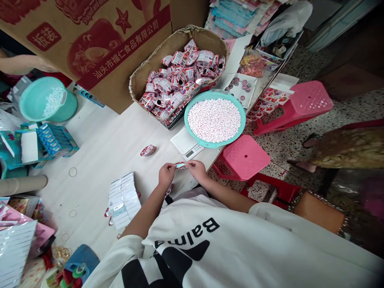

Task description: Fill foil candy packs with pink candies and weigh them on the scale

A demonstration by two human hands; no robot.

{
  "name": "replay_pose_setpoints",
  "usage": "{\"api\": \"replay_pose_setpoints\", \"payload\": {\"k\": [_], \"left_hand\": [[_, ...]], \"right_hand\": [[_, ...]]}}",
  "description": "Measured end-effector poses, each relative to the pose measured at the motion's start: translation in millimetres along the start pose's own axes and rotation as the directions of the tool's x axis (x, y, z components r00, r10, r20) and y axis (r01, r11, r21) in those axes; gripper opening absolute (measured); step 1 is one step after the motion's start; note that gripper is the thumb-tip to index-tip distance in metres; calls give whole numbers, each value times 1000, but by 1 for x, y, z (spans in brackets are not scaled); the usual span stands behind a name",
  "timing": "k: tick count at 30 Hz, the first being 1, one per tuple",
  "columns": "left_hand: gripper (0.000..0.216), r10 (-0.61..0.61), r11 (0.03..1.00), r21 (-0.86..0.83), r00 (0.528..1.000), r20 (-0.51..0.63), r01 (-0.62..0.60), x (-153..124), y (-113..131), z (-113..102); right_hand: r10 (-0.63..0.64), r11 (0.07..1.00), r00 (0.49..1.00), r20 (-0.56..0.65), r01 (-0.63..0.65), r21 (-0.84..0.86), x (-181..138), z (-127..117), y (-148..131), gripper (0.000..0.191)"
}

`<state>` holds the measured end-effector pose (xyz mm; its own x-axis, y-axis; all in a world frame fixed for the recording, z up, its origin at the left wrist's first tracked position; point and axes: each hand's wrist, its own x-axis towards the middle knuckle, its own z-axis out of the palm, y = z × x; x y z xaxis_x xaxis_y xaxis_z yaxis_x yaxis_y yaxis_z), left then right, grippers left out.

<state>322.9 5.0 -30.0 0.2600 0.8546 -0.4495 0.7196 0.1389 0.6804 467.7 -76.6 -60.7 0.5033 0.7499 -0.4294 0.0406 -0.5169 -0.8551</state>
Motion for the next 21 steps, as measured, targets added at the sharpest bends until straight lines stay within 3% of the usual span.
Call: {"api": "replay_pose_setpoints", "payload": {"k": [15,21], "left_hand": [[20,156,974,168,988,1,-154,-3,-4,5],[19,174,963,211,985,-5,-169,-4,-1,6]], "right_hand": [[-134,976,990,-34,126,-177,-3,4,-8,14],[-146,966,988,-42,134,-222,-3,6,-5,27]]}}
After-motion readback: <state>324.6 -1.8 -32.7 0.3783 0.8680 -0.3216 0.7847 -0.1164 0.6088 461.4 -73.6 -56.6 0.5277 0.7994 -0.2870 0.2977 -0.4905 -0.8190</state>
